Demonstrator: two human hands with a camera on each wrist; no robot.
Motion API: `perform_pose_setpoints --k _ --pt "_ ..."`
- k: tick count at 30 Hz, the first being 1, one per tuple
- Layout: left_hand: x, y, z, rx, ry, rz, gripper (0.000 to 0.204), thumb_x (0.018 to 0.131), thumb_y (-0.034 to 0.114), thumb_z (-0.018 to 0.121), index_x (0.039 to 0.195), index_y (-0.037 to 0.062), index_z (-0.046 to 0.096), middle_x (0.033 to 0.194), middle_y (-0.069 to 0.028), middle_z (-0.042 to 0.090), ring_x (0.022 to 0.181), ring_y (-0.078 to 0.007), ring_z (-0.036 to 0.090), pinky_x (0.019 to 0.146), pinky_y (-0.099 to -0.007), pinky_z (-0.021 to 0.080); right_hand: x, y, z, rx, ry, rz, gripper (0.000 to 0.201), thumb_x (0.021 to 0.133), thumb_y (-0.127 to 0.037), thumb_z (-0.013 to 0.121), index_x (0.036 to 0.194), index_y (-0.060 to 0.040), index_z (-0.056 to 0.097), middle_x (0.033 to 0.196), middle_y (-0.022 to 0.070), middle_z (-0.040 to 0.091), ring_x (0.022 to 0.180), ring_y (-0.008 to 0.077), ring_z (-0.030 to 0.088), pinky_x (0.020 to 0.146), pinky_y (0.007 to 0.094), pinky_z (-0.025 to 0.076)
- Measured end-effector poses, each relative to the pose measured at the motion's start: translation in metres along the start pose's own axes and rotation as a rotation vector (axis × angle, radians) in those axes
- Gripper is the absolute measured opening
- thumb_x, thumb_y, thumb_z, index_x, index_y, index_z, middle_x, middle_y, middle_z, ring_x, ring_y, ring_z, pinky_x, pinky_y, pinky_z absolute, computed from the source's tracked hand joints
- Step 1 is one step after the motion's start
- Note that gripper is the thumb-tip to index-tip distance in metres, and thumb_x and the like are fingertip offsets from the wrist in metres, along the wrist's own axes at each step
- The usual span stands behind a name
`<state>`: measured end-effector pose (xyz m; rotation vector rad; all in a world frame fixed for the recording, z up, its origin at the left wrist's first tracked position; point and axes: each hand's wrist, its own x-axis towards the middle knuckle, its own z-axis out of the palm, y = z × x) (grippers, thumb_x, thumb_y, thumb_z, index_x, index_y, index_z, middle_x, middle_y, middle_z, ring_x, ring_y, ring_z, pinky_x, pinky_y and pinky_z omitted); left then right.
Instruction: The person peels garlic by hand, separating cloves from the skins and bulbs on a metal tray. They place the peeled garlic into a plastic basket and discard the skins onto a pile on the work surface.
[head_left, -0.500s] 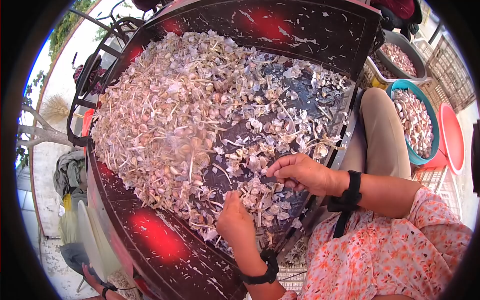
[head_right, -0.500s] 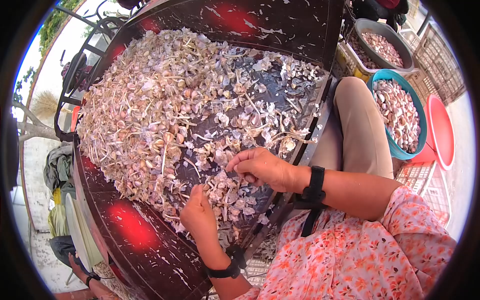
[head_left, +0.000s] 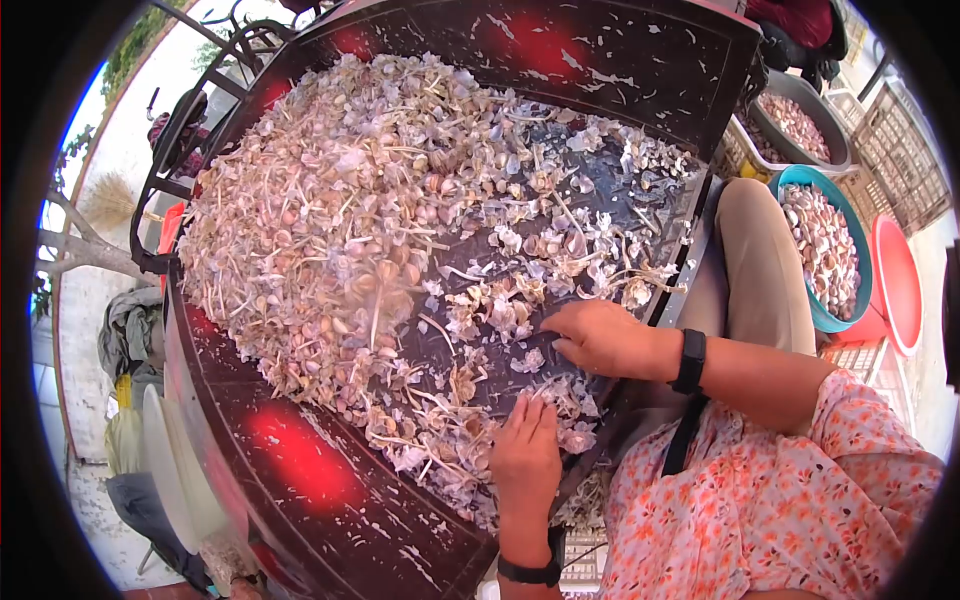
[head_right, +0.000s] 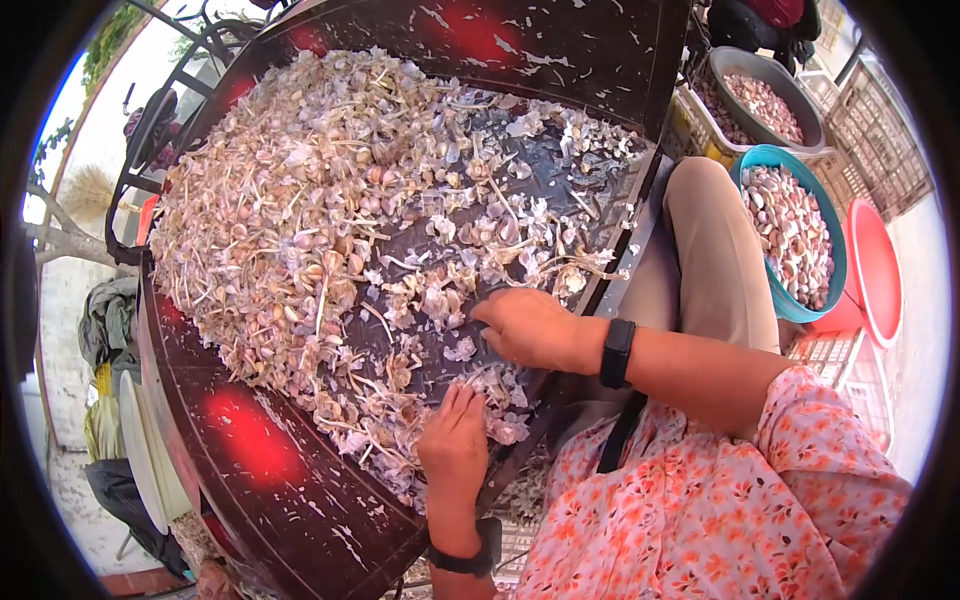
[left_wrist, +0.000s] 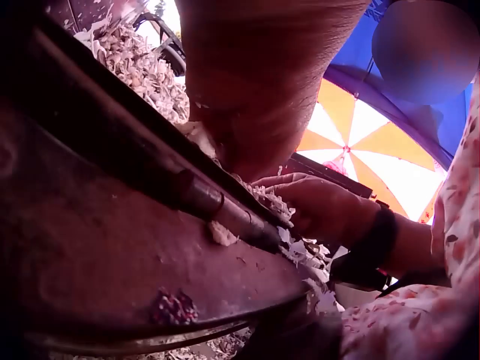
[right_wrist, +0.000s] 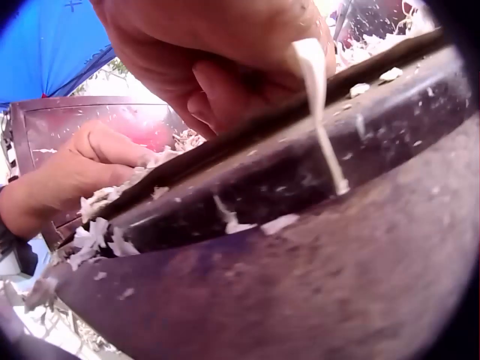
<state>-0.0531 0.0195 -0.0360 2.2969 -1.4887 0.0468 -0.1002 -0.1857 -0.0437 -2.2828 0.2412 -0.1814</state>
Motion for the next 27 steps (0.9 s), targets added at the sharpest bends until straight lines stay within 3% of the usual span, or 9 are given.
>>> perform_pose_setpoints --k 4,7,8,10,11,14,18,22,27 --pt "0.028 0.015 -0.005 -0.205 -0.014 0.085 0.021 0.078 0.005 0.060 0.098 0.0020 0.065 0.104 -0.0138 0.064 0.101 -0.0296 0.061 0.085 -0.0362 0.049 0.009 0.016 -0.016 -0.008 0.142 0.055 0.026 0.079 -0.013 0.058 0.101 -0.0004 0.062 0.086 0.0181 0.064 0.079 0.0331 0.062 0.072 0.0375 0.050" --pt "0.057 -0.005 -0.019 -0.275 0.185 -0.221 0.025 0.083 0.009 0.059 0.105 -0.0031 0.062 0.109 -0.0192 0.061 0.099 -0.0312 0.061 0.085 -0.0366 0.049 0.008 0.015 -0.024 0.342 0.156 0.250 0.025 0.083 -0.012 0.057 0.106 -0.0015 0.062 0.086 0.0134 0.065 0.074 0.0175 0.061 0.070 0.0288 0.048" --pt "0.068 -0.023 -0.020 -0.237 0.276 -0.314 0.026 0.084 0.009 0.058 0.106 -0.0036 0.061 0.111 -0.0207 0.060 0.102 -0.0324 0.060 0.087 -0.0364 0.047 0.007 0.020 -0.021 0.342 0.159 0.243 0.025 0.083 -0.012 0.057 0.106 -0.0015 0.062 0.086 0.0134 0.065 0.074 0.0175 0.061 0.070 0.0288 0.048" --pt "0.087 -0.068 -0.023 -0.042 0.430 -0.476 0.028 0.083 0.010 0.056 0.108 -0.0030 0.061 0.105 -0.0223 0.063 0.098 -0.0335 0.061 0.085 -0.0356 0.046 0.006 0.024 -0.014 0.375 0.241 0.147 0.021 0.082 -0.014 0.055 0.097 -0.0002 0.063 0.086 0.0164 0.065 0.080 0.0287 0.063 0.072 0.0332 0.049" --pt "0.094 -0.097 -0.022 0.091 0.396 -0.605 0.029 0.082 0.012 0.056 0.107 -0.0013 0.062 0.096 -0.0235 0.063 0.090 -0.0368 0.061 0.078 -0.0400 0.047 0.004 0.024 -0.015 0.302 0.214 0.112 0.020 0.082 -0.014 0.055 0.096 -0.0012 0.064 0.086 0.0159 0.065 0.079 0.0301 0.063 0.072 0.0339 0.049" --pt "0.102 -0.151 -0.012 0.374 0.298 -0.722 0.028 0.081 0.013 0.057 0.105 0.0002 0.063 0.090 -0.0236 0.063 0.082 -0.0387 0.061 0.072 -0.0431 0.046 0.001 0.026 -0.012 0.228 0.226 0.034 0.019 0.082 -0.014 0.055 0.094 -0.0018 0.064 0.087 0.0157 0.065 0.080 0.0319 0.062 0.073 0.0352 0.049" --pt "0.100 -0.126 -0.017 0.308 0.211 -0.747 0.025 0.079 0.009 0.058 0.103 0.0017 0.063 0.095 -0.0212 0.064 0.086 -0.0363 0.062 0.075 -0.0425 0.048 -0.001 0.026 -0.013 0.201 0.248 -0.018 0.018 0.081 -0.014 0.057 0.093 -0.0032 0.065 0.088 0.0145 0.065 0.080 0.0329 0.061 0.072 0.0369 0.049" --pt "0.082 -0.088 -0.005 0.089 0.112 -0.442 0.026 0.078 0.008 0.062 0.104 0.0069 0.064 0.095 -0.0209 0.064 0.086 -0.0347 0.062 0.075 -0.0389 0.049 -0.002 0.024 -0.014 0.199 0.263 -0.030 0.017 0.082 -0.014 0.057 0.092 -0.0033 0.065 0.088 0.0141 0.065 0.079 0.0323 0.062 0.071 0.0372 0.050" --pt "0.068 -0.064 -0.013 0.150 0.013 -0.402 0.025 0.077 0.008 0.062 0.101 0.0053 0.065 0.110 -0.0123 0.063 0.093 -0.0314 0.062 0.083 -0.0380 0.048 -0.002 0.025 -0.018 0.287 0.222 -0.029 0.017 0.082 -0.013 0.057 0.092 -0.0018 0.064 0.087 0.0148 0.064 0.079 0.0322 0.062 0.071 0.0360 0.050"
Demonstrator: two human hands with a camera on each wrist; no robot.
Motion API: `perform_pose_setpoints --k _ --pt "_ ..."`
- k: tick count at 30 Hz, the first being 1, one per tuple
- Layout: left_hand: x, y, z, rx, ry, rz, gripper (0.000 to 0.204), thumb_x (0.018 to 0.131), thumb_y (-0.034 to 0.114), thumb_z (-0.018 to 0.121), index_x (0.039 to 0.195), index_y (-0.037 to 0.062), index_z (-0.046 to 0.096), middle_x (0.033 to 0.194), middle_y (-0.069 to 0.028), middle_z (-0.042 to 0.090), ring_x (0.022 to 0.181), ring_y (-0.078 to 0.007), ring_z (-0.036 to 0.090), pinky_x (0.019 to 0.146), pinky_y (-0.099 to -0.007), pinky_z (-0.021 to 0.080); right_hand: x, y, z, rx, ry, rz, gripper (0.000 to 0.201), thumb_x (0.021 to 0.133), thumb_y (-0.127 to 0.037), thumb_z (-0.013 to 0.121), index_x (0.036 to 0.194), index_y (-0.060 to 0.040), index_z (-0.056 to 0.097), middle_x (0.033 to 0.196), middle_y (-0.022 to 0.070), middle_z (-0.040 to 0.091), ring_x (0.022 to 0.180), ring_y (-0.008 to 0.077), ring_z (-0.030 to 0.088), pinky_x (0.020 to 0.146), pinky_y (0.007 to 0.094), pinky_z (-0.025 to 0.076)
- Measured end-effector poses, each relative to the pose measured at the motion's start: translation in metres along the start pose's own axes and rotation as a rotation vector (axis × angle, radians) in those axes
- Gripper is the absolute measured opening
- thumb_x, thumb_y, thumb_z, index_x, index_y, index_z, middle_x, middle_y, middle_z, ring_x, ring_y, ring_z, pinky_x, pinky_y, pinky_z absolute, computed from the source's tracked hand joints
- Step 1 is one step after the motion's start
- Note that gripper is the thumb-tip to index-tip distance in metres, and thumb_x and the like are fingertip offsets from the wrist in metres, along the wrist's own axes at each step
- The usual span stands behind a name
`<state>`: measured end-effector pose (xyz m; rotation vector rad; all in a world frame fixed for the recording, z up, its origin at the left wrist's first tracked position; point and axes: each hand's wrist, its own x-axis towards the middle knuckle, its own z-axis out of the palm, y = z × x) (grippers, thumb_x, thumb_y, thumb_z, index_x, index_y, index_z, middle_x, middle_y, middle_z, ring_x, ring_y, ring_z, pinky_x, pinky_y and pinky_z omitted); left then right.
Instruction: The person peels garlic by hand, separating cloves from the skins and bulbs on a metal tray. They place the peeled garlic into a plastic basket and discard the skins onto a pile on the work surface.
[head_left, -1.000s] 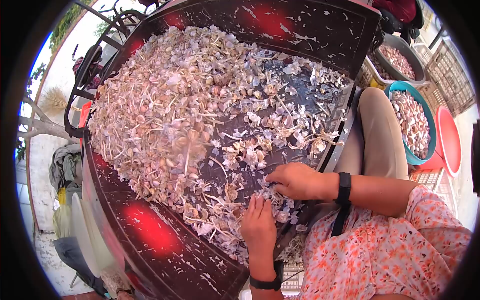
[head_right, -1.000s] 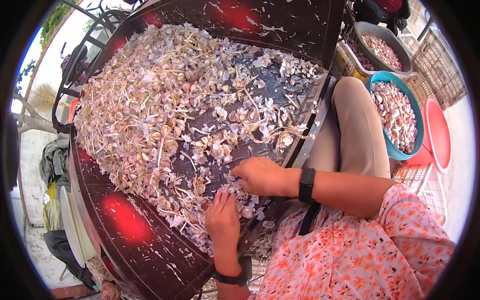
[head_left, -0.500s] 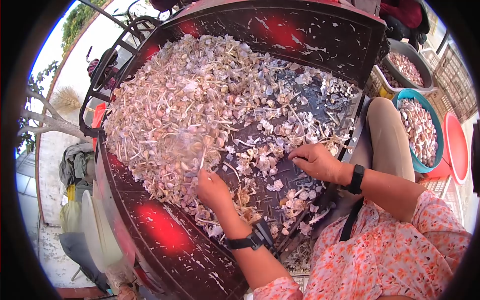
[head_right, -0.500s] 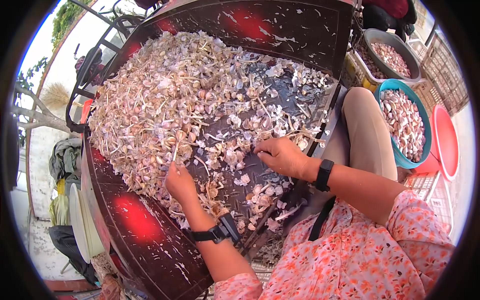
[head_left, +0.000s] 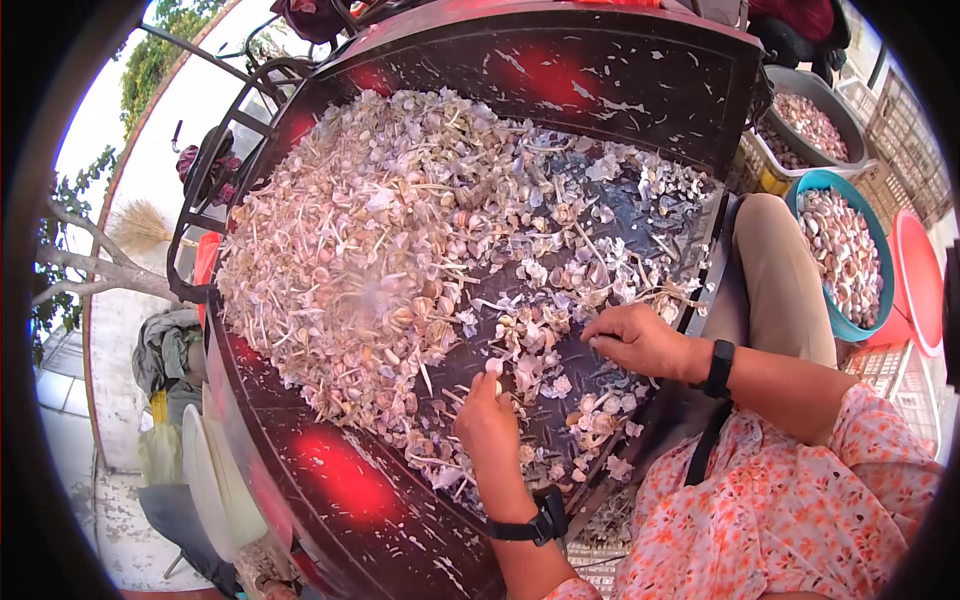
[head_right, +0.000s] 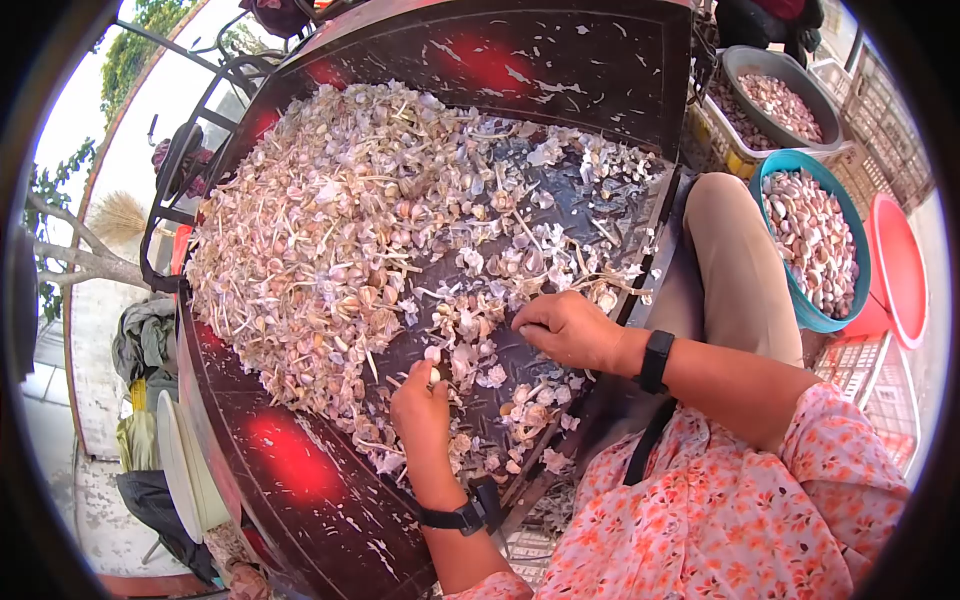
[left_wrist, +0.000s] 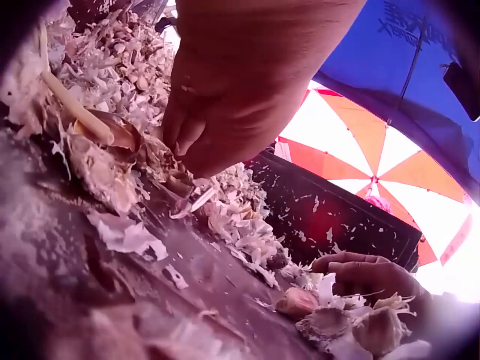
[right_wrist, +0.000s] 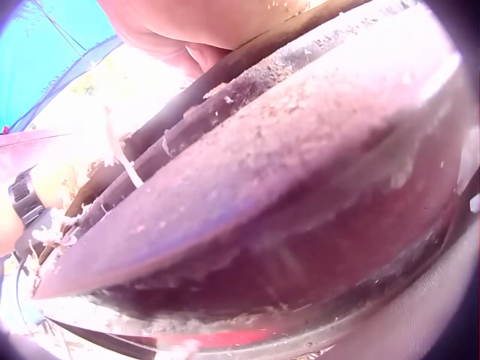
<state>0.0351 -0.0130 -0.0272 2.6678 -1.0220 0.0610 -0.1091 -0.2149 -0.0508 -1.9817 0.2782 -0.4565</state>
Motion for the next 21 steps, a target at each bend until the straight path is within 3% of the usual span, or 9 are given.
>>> perform_pose_setpoints --k 3,8,10,13,15,16,17,19,21 --pt "-0.011 0.007 -0.015 0.060 -0.161 -0.169 0.026 0.076 0.009 0.062 0.102 0.0052 0.066 0.108 -0.0141 0.063 0.091 -0.0315 0.063 0.081 -0.0385 0.049 -0.001 -0.001 -0.001 -0.021 -0.045 0.023 0.016 0.081 -0.007 0.059 0.095 -0.0011 0.064 0.086 0.0133 0.064 0.078 0.0266 0.062 0.070 0.0332 0.049" --pt "-0.023 -0.010 -0.009 0.011 -0.058 -0.157 0.028 0.076 0.006 0.062 0.103 0.0033 0.066 0.101 -0.0136 0.067 0.081 -0.0253 0.067 0.074 -0.0335 0.051 0.000 0.001 0.003 0.038 -0.040 0.078 0.016 0.083 -0.008 0.059 0.097 -0.0009 0.064 0.084 0.0102 0.064 0.076 0.0187 0.062 0.069 0.0297 0.049" --pt "-0.025 -0.010 -0.008 -0.689 -0.038 -0.476 0.033 0.075 0.001 0.064 0.109 0.0007 0.063 0.097 -0.0098 0.068 0.081 -0.0120 0.064 0.072 -0.0251 0.049 -0.001 -0.006 0.005 0.091 -0.039 0.130 0.016 0.084 -0.010 0.058 0.097 -0.0007 0.064 0.082 0.0078 0.064 0.074 0.0151 0.061 0.068 0.0283 0.049" --pt "-0.031 0.000 -0.014 -1.071 0.025 -0.387 0.042 0.074 -0.004 0.066 0.115 -0.0005 0.059 0.095 -0.0061 0.066 0.083 -0.0044 0.057 0.070 -0.0217 0.046 0.001 -0.031 0.013 0.269 -0.078 0.220 0.020 0.088 -0.015 0.057 0.099 0.0004 0.063 0.080 0.0030 0.062 0.071 0.0095 0.056 0.065 0.0261 0.047" --pt "-0.037 0.021 -0.016 -1.087 0.065 -0.371 0.042 0.074 -0.005 0.066 0.115 -0.0007 0.059 0.096 -0.0081 0.067 0.082 -0.0077 0.060 0.070 -0.0238 0.047 0.004 -0.054 0.019 0.495 -0.239 0.433 0.026 0.090 -0.020 0.057 0.102 0.0020 0.062 0.080 0.0017 0.062 0.071 0.0081 0.053 0.064 0.0256 0.046" --pt "-0.039 0.034 -0.017 -1.100 0.109 -0.355 0.042 0.074 -0.006 0.065 0.115 -0.0009 0.059 0.096 -0.0101 0.067 0.081 -0.0110 0.062 0.070 -0.0258 0.048 0.006 -0.068 0.021 0.526 -0.246 0.416 0.027 0.087 -0.022 0.059 0.098 0.0025 0.063 0.078 0.0110 0.065 0.071 0.0133 0.058 0.066 0.0278 0.047" --pt "-0.041 0.043 -0.018 -1.104 0.108 -0.358 0.042 0.074 -0.006 0.065 0.115 -0.0009 0.059 0.096 -0.0101 0.067 0.081 -0.0110 0.062 0.070 -0.0258 0.048 0.006 -0.070 0.029 0.522 -0.246 0.419 0.027 0.087 -0.022 0.059 0.098 0.0025 0.063 0.078 0.0110 0.065 0.071 0.0133 0.058 0.066 0.0278 0.047" --pt "-0.043 0.061 -0.022 -0.564 0.247 -0.044 0.038 0.075 -0.006 0.064 0.113 -0.0021 0.059 0.098 -0.0153 0.067 0.083 -0.0205 0.065 0.073 -0.0293 0.049 0.005 -0.070 0.044 0.379 -0.193 0.289 0.027 0.087 -0.024 0.060 0.096 0.0018 0.063 0.079 0.0055 0.064 0.070 0.0111 0.057 0.064 0.0266 0.047" --pt "-0.042 0.070 -0.026 -0.534 0.224 -0.031 0.034 0.080 -0.007 0.060 0.114 -0.0080 0.056 0.100 -0.0185 0.065 0.090 -0.0169 0.063 0.082 -0.0291 0.048 0.004 -0.068 0.047 0.442 -0.144 0.307 0.027 0.087 -0.024 0.060 0.095 0.0021 0.063 0.080 0.0019 0.063 0.069 0.0104 0.056 0.063 0.0257 0.047"
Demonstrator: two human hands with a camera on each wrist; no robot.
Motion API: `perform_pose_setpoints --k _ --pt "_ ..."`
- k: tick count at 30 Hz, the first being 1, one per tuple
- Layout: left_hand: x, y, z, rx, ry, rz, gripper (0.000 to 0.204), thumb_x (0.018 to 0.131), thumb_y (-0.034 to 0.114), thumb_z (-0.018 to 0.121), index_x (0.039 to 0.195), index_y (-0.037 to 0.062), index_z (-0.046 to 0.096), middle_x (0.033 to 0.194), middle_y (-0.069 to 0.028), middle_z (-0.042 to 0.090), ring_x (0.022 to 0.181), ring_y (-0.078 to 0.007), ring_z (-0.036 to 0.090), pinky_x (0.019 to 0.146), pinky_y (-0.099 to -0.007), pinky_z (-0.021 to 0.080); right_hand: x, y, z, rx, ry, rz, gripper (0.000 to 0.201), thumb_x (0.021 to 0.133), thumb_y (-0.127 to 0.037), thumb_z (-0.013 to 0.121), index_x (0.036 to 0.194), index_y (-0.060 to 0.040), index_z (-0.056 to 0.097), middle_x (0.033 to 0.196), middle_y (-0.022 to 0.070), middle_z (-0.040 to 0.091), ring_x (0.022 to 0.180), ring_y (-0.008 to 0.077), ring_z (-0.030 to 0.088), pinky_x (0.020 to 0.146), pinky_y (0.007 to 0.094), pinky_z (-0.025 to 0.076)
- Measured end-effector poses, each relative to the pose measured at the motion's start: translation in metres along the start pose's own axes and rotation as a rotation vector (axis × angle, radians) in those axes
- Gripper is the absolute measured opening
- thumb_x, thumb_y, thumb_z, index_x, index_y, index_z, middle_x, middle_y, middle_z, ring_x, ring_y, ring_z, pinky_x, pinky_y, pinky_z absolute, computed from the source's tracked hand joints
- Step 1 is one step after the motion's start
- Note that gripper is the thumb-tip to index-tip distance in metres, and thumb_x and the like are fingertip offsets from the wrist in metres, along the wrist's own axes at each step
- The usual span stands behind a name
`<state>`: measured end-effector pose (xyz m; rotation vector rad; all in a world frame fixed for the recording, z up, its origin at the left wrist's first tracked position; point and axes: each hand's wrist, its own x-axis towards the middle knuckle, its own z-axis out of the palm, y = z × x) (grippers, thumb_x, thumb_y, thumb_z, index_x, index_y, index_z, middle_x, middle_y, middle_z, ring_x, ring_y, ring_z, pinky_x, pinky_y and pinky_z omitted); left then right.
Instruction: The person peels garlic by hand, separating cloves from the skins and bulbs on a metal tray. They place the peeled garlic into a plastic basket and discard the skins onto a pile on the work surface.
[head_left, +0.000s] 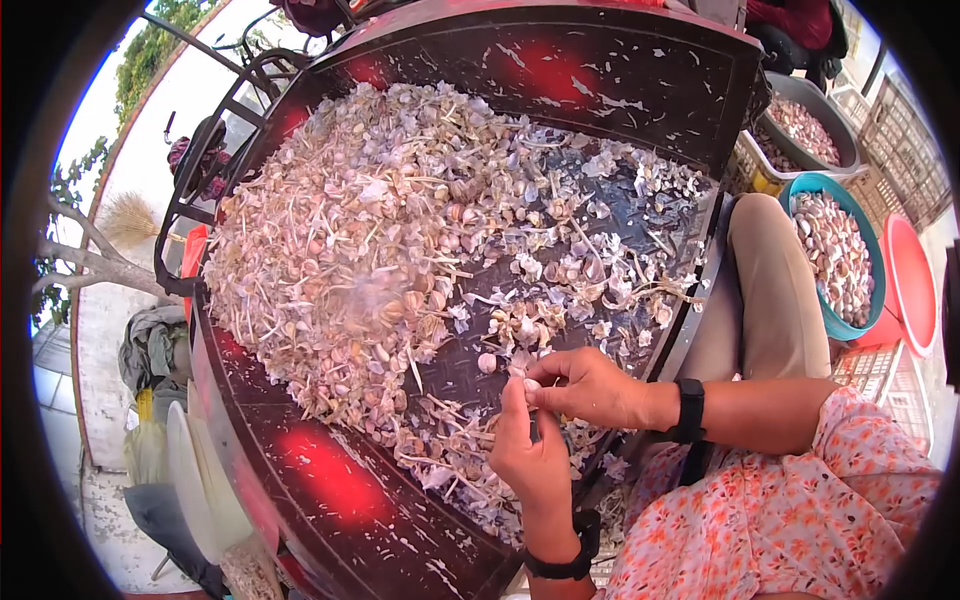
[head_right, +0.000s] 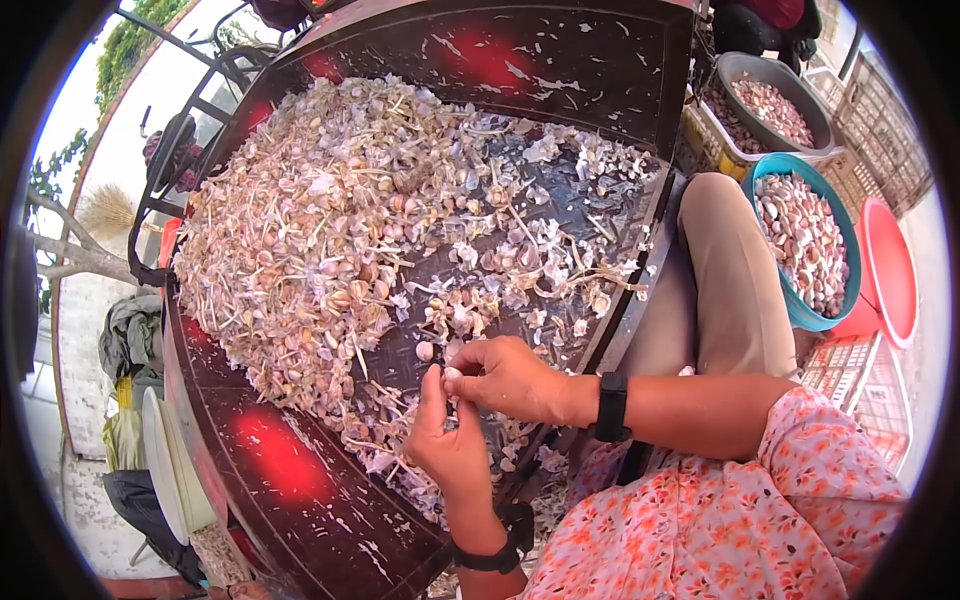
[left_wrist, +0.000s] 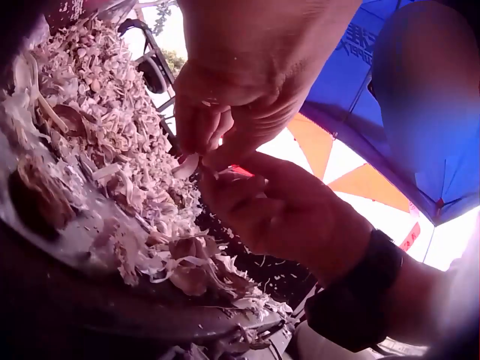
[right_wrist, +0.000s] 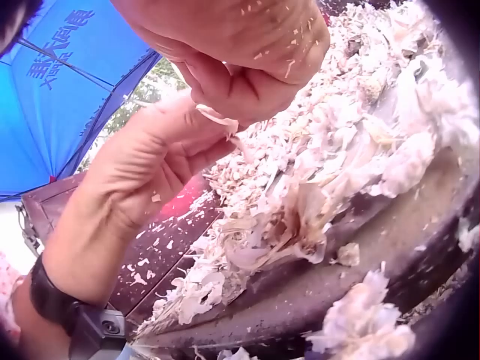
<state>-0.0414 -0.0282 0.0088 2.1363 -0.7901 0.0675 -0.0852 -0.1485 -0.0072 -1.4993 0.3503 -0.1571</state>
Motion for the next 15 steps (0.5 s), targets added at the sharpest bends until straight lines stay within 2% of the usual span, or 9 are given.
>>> perform_pose_setpoints --k 2,3,4,6,8,10,12,14,15 --pt "-0.002 -0.009 0.006 -0.124 0.062 0.027 0.035 0.079 -0.007 0.060 0.114 -0.0071 0.056 0.102 -0.0192 0.065 0.091 -0.0175 0.063 0.081 -0.0295 0.048 -0.001 0.002 -0.002 0.273 -0.036 0.095 0.025 0.086 -0.020 0.059 0.100 0.0005 0.062 0.079 0.0006 0.062 0.063 0.0098 0.054 0.058 0.0232 0.044" --pt "-0.002 -0.014 0.006 -0.315 0.070 -0.077 0.034 0.081 -0.006 0.058 0.115 -0.0062 0.056 0.101 -0.0192 0.064 0.089 -0.0181 0.063 0.079 -0.0289 0.049 -0.002 0.001 -0.005 0.274 -0.030 0.097 0.025 0.086 -0.020 0.059 0.100 0.0005 0.062 0.079 0.0006 0.062 0.063 0.0098 0.054 0.058 0.0232 0.044" --pt "0.001 -0.017 0.003 -0.315 0.063 -0.076 0.034 0.081 -0.006 0.058 0.115 -0.0062 0.056 0.101 -0.0192 0.064 0.089 -0.0181 0.063 0.079 -0.0289 0.049 -0.004 -0.002 -0.011 0.431 -0.116 0.146 0.024 0.086 -0.018 0.059 0.104 -0.0010 0.061 0.077 -0.0003 0.060 0.060 0.0078 0.051 0.053 0.0213 0.041" --pt "0.013 -0.025 -0.007 -0.319 0.103 -0.273 0.036 0.079 -0.007 0.056 0.115 -0.0063 0.056 0.105 -0.0201 0.064 0.096 -0.0222 0.064 0.081 -0.0323 0.050 -0.005 -0.002 -0.018 0.593 -0.197 0.194 0.025 0.086 -0.015 0.058 0.107 -0.0025 0.060 0.075 -0.0013 0.058 0.057 0.0059 0.048 0.049 0.0194 0.037" --pt "0.029 -0.049 -0.008 -0.230 0.101 -0.298 0.034 0.080 -0.005 0.054 0.114 -0.0068 0.057 0.105 -0.0214 0.063 0.094 -0.0236 0.065 0.080 -0.0328 0.050 -0.006 0.000 -0.022 0.816 -0.313 0.222 0.027 0.086 -0.011 0.056 0.112 -0.0048 0.058 0.072 -0.0017 0.055 0.054 0.0040 0.044 0.043 0.0173 0.029" --pt "0.049 -0.059 -0.012 0.136 -0.047 -0.215 0.033 0.082 0.001 0.053 0.114 -0.0050 0.057 0.106 -0.0231 0.063 0.090 -0.0259 0.065 0.079 -0.0324 0.050 -0.007 -0.004 -0.024 0.878 -0.326 0.255 0.028 0.086 -0.010 0.054 0.113 -0.0044 0.058 0.072 -0.0012 0.054 0.054 0.0041 0.044 0.041 0.0177 0.028" --pt "0.066 -0.053 -0.006 0.246 -0.149 -0.329 0.032 0.084 0.010 0.054 0.113 -0.0032 0.059 0.107 -0.0232 0.061 0.088 -0.0314 0.065 0.078 -0.0352 0.050 -0.006 -0.005 -0.025 0.938 -0.341 0.288 0.028 0.086 -0.009 0.053 0.113 -0.0039 0.058 0.071 -0.0007 0.054 0.053 0.0043 0.044 0.040 0.0181 0.026" --pt "0.074 -0.060 0.005 0.547 -0.255 -0.175 0.029 0.084 0.014 0.055 0.108 -0.0020 0.060 0.105 -0.0220 0.062 0.089 -0.0345 0.063 0.077 -0.0384 0.049 -0.006 -0.004 -0.025 0.957 -0.368 0.316 0.029 0.086 -0.010 0.052 0.114 -0.0031 0.057 0.069 0.0001 0.053 0.052 0.0049 0.044 0.039 0.0179 0.025" --pt "0.075 -0.059 0.006 0.547 -0.257 -0.172 0.029 0.084 0.014 0.055 0.108 -0.0020 0.060 0.105 -0.0220 0.062 0.089 -0.0345 0.063 0.077 -0.0384 0.049 -0.005 -0.005 -0.027 0.958 -0.365 0.314 0.029 0.086 -0.010 0.052 0.114 -0.0031 0.057 0.069 0.0001 0.053 0.052 0.0049 0.044 0.039 0.0179 0.025"
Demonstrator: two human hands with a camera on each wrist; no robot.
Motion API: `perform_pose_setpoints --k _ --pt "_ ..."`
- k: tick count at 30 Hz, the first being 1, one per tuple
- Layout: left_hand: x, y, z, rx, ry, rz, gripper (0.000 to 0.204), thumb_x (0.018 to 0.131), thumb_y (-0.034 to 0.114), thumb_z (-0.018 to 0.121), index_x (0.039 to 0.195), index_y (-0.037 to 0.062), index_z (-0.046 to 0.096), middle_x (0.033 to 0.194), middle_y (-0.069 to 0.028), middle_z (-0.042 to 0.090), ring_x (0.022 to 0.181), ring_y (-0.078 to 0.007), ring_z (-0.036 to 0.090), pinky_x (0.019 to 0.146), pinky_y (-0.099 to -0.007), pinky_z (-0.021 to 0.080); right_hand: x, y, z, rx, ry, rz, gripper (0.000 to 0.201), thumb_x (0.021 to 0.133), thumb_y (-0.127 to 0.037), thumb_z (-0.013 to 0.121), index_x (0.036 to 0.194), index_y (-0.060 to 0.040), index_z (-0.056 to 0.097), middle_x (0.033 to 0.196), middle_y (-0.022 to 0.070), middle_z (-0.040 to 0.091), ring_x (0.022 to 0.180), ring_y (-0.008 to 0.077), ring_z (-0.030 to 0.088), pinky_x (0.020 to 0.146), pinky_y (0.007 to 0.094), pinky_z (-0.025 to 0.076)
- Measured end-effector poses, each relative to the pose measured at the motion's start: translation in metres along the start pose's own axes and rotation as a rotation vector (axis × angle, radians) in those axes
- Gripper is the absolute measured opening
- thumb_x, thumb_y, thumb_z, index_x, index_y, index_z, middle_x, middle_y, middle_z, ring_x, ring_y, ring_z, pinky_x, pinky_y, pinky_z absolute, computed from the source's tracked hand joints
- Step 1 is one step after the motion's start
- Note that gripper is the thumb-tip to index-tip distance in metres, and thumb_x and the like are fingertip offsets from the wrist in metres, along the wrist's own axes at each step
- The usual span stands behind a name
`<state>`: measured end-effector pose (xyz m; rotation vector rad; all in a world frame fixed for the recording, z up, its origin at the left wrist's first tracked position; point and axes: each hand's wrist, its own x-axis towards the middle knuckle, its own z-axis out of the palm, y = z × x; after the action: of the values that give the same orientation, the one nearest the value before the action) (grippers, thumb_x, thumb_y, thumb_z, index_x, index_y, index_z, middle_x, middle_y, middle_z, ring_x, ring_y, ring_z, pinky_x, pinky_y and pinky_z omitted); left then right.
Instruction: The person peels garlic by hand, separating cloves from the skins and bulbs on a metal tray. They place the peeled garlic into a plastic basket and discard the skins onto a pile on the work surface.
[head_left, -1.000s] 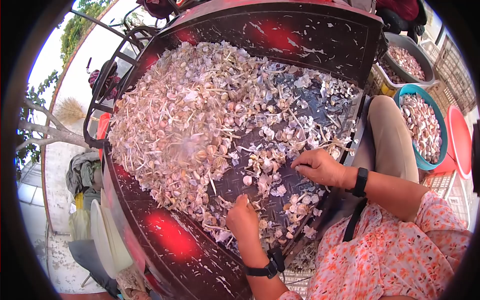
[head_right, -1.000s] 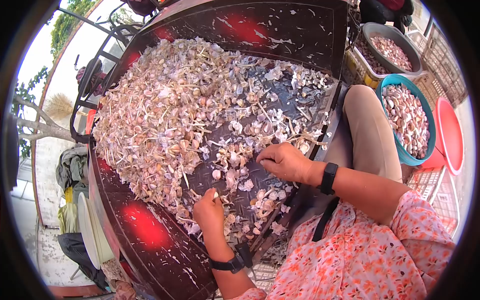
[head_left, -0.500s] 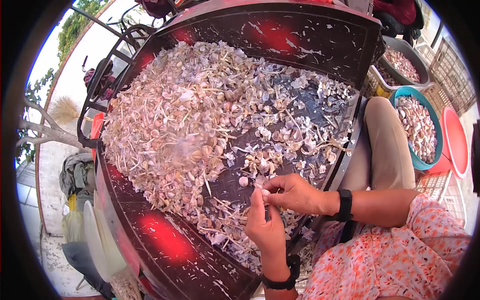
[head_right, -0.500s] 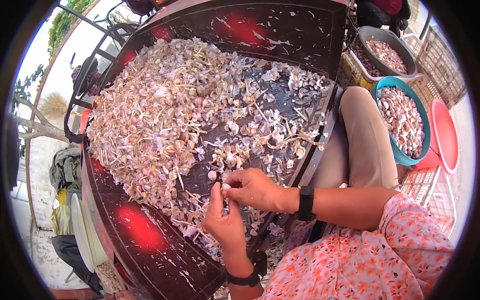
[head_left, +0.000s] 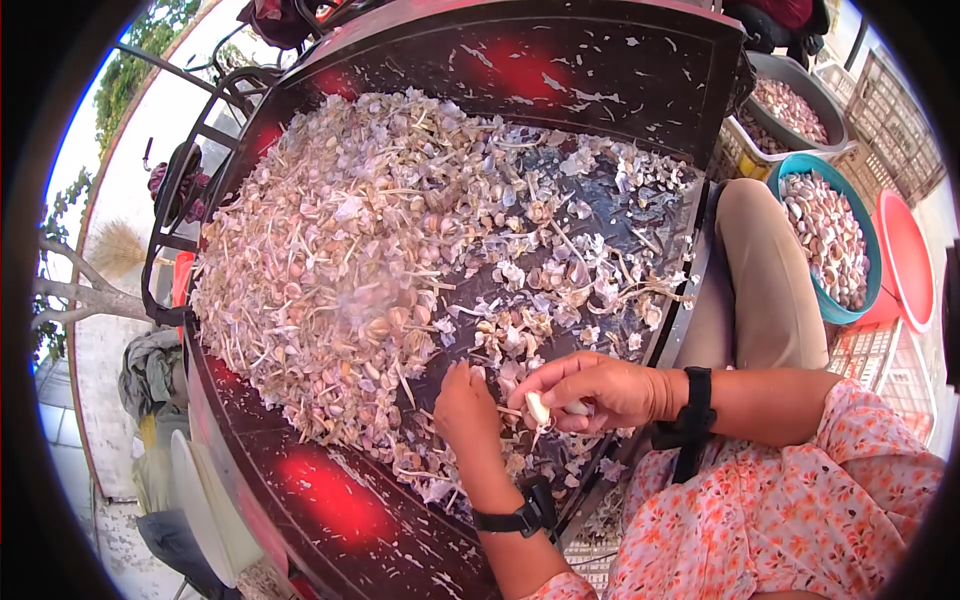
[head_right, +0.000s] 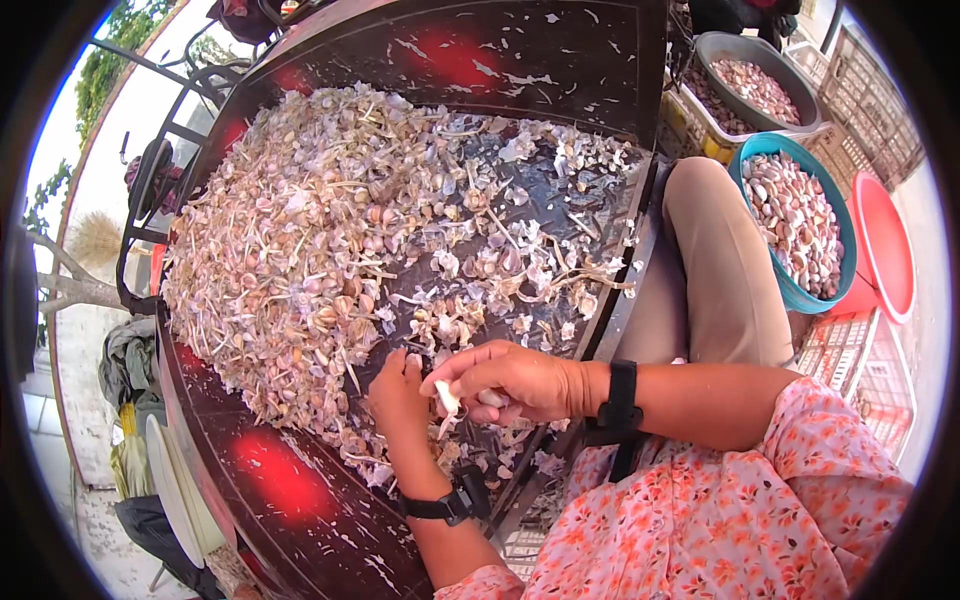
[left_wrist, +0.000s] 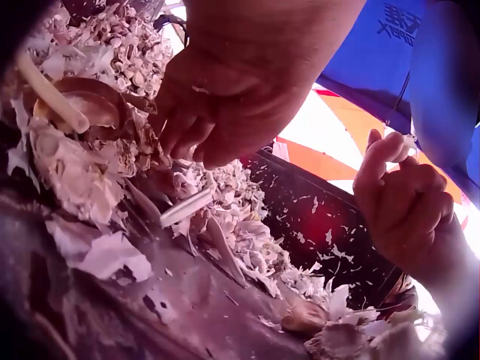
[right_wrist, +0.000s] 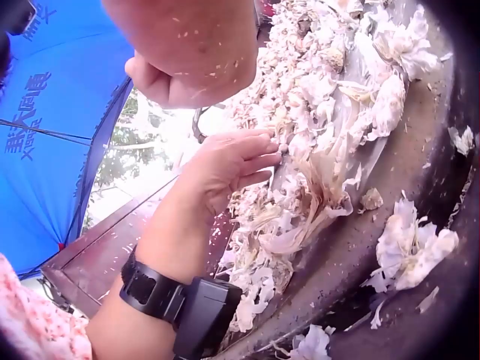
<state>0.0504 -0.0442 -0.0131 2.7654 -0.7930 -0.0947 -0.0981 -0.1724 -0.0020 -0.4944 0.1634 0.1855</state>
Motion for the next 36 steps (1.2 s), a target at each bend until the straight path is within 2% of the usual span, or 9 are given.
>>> perform_pose_setpoints --k 8,12,14,18,21,24,26,31,36 --pt "-0.014 -0.002 0.004 0.135 -0.072 0.155 0.027 0.078 0.008 0.059 0.104 0.0008 0.063 0.105 -0.0194 0.062 0.085 -0.0348 0.063 0.076 -0.0391 0.050 0.001 -0.006 -0.004 -0.018 0.180 -0.036 0.028 0.086 -0.011 0.051 0.111 -0.0017 0.060 0.058 -0.0016 0.048 0.050 0.0043 0.043 0.039 0.0175 0.023" --pt "-0.013 -0.001 -0.008 -0.108 -0.144 -0.007 0.027 0.078 0.003 0.058 0.105 -0.0007 0.063 0.101 -0.0166 0.065 0.083 -0.0289 0.065 0.072 -0.0355 0.051 0.002 -0.003 -0.012 -0.045 0.212 -0.041 0.028 0.087 -0.012 0.051 0.111 -0.0018 0.060 0.058 -0.0024 0.047 0.050 0.0036 0.043 0.039 0.0173 0.023" --pt "-0.019 -0.012 -0.004 -0.981 -0.141 -0.193 0.028 0.080 -0.003 0.054 0.107 -0.0042 0.061 0.098 -0.0141 0.065 0.085 -0.0244 0.066 0.072 -0.0318 0.054 0.002 -0.003 -0.016 -0.007 0.208 -0.030 0.029 0.088 -0.010 0.053 0.115 -0.0002 0.056 0.078 0.0044 0.062 0.051 0.0050 0.041 0.039 0.0176 0.025" --pt "-0.043 -0.002 -0.012 -1.777 -0.184 -0.295 0.031 0.082 -0.006 0.052 0.113 -0.0037 0.057 0.112 -0.0193 0.060 0.097 -0.0286 0.062 0.077 -0.0326 0.057 0.002 -0.003 -0.019 0.043 0.223 -0.017 0.029 0.088 -0.011 0.052 0.115 0.0006 0.056 0.080 0.0045 0.062 0.052 0.0054 0.043 0.039 0.0176 0.027" --pt "-0.059 0.009 -0.012 -2.032 -0.259 -0.163 0.031 0.084 -0.007 0.050 0.114 -0.0033 0.056 0.114 -0.0209 0.058 0.103 -0.0311 0.060 0.078 -0.0323 0.058 -0.003 -0.005 -0.016 0.072 0.210 -0.057 0.029 0.088 -0.013 0.049 0.115 -0.0012 0.055 0.073 0.0020 0.058 0.057 0.0058 0.053 0.042 0.0169 0.034" --pt "-0.081 0.026 -0.018 -2.176 -0.373 -0.089 0.037 0.084 -0.009 0.048 0.119 0.0004 0.054 0.120 -0.0217 0.055 0.107 -0.0316 0.058 0.076 -0.0327 0.058 -0.014 -0.004 -0.024 0.207 0.126 -0.155 0.033 0.091 -0.014 0.045 0.121 0.0002 0.049 0.107 0.0121 0.060 0.091 0.0175 0.063 0.063 0.0230 0.052" --pt "-0.100 0.049 -0.029 -2.321 -0.394 -0.113 0.040 0.078 -0.012 0.055 0.117 -0.0040 0.054 0.116 -0.0268 0.055 0.098 -0.0354 0.061 0.065 -0.0340 0.060 -0.022 -0.009 -0.022 0.292 0.147 -0.182 0.033 0.092 -0.016 0.045 0.120 0.0009 0.050 0.108 0.0125 0.060 0.095 0.0189 0.062 0.068 0.0246 0.053" --pt "-0.123 0.058 -0.034 -2.249 -0.712 0.069 0.042 0.075 -0.010 0.059 0.115 -0.0024 0.055 0.111 -0.0257 0.058 0.089 -0.0328 0.065 0.064 -0.0340 0.059 -0.058 -0.023 -0.023 0.438 0.109 -0.277 0.032 0.093 -0.019 0.044 0.117 0.0004 0.052 0.107 0.0123 0.060 0.099 0.0222 0.061 0.077 0.0283 0.054" --pt "-0.115 0.085 -0.023 -1.933 -0.715 0.047 0.043 0.068 -0.003 0.068 0.111 0.0005 0.060 0.094 -0.0230 0.065 0.069 -0.0312 0.067 0.041 -0.0315 0.054 -0.144 -0.040 -0.018 0.305 0.432 -0.589 0.019 0.092 -0.017 0.047 0.101 -0.0013 0.053 0.082 0.0032 0.052 0.062 0.0082 0.045 0.047 0.0188 0.036"
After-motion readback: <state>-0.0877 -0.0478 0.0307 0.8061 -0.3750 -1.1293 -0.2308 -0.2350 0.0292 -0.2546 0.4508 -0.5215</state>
